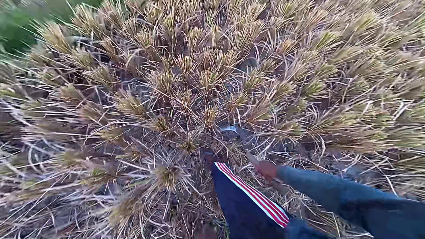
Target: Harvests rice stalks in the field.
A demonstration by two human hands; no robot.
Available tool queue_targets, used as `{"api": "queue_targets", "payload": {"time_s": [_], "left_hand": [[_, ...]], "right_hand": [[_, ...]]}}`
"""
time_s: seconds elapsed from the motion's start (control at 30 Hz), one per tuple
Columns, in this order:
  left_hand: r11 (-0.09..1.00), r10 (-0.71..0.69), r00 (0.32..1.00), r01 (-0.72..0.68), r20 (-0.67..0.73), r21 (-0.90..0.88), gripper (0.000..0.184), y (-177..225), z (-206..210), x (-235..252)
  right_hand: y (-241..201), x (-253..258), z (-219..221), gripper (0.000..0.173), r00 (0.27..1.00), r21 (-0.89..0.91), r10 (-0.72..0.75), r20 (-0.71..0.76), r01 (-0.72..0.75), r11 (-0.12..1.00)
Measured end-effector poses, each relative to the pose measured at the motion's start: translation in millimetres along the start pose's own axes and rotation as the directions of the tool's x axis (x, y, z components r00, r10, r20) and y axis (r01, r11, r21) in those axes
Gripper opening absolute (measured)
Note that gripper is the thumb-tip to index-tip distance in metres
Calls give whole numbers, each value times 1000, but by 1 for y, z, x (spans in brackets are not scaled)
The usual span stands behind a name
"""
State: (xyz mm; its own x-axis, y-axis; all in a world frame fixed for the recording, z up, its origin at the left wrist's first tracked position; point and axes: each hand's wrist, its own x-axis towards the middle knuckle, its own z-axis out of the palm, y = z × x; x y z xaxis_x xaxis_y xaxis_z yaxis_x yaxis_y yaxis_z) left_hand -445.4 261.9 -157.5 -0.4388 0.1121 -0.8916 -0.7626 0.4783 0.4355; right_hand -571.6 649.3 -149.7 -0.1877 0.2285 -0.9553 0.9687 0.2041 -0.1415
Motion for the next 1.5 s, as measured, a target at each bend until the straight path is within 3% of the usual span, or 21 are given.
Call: {"api": "queue_targets", "payload": {"time_s": [0.1, 0.17, 0.23, 0.3, 0.37, 0.43, 0.47, 0.5, 0.6, 0.7, 0.73, 0.8, 0.9, 0.97, 1.03, 1.07, 1.13, 1.2, 1.33, 1.4, 1.5], "left_hand": [[995, 3, 997, -11, 83, 103, 52, 112, 8, 109], [988, -11, 995, -4, 96, 153, 71, 188, 15, 190], [985, 10, 999, -19, 53, 174, 93, 250, 21, 268], [977, 44, 999, -45, 10, 211, 107, 305, 22, 343], [938, 69, 998, -70, 13, 340, 94, 349, 21, 401], [922, 177, 984, -165, -2, 351, 76, 380, 25, 438], [944, 184, 983, -168, -30, 284, 79, 393, 29, 453], [972, 134, 990, -123, -43, 200, 80, 400, 34, 464], [984, 75, 986, -97, -146, -150, 54, 384, 49, 479], [897, 66, 964, -170, -258, -409, 43, 352, 43, 469], [904, 46, 977, -130, -210, -408, 46, 341, 34, 453], [978, -14, 1000, 11, -13, -209, 52, 319, 16, 400], [974, -144, 986, 126, 86, 187, 49, 269, 7, 351], [934, -283, 958, 288, -53, 214, 50, 236, -5, 347], [911, -362, 907, 393, -215, 123, 56, 227, -37, 366], [931, -334, 890, 362, -310, 38, 61, 228, -53, 381], [968, -202, 850, 96, -487, -233, 82, 225, -78, 422], [927, -139, 799, -104, -586, -361, 80, 224, -93, 462], [776, -213, 841, -163, -497, -609, 59, 200, -90, 478], [715, -253, 883, -105, -396, -691, 66, 190, -88, 447], [779, -125, 963, -53, -238, -625, 75, 167, -87, 350]], "right_hand": [[-63, 87, -16, 20, 992, 49, 126, -24, -125, 991], [-109, 138, -19, 22, 990, 169, 128, -55, -117, 979], [-159, 182, -23, 27, 994, 147, 109, -25, -104, 984], [-208, 223, -26, 32, 994, -38, 105, 37, -104, 994], [-247, 257, -29, 39, 987, -327, 118, 109, -76, 942], [-276, 268, -29, 47, 971, -631, 151, 185, 0, 776], [-284, 267, -28, 56, 960, -733, 166, 227, 57, 677], [-283, 257, -26, 53, 955, -760, 191, 227, 51, 647], [-238, 194, -48, 45, 958, -694, 216, 189, -25, 720], [-193, 127, -103, 37, 949, -636, 282, 144, -129, 761], [-186, 110, -114, 37, 932, -649, 334, 141, -167, 742], [-182, 93, -115, 41, 929, -644, 348, 123, -192, 741], [-215, 131, -60, 43, 975, -664, 170, 147, -30, 748], [-264, 176, 5, 44, 959, -732, 141, 246, 88, 676], [-297, 222, 76, 46, 924, -780, 156, 349, 194, 595], [-302, 243, 110, 47, 905, -809, 164, 393, 256, 530], [-310, 262, 164, 49, 890, -862, 207, 405, 296, 412], [-300, 256, 186, 53, 910, -867, 214, 355, 235, 440], [-238, 177, 116, 45, 933, -809, 276, 230, 26, 587], [-226, 135, 83, 39, 949, -826, 287, 133, -55, 561], [-226, 89, 92, 41, 953, -861, 295, 68, -93, 499]]}}
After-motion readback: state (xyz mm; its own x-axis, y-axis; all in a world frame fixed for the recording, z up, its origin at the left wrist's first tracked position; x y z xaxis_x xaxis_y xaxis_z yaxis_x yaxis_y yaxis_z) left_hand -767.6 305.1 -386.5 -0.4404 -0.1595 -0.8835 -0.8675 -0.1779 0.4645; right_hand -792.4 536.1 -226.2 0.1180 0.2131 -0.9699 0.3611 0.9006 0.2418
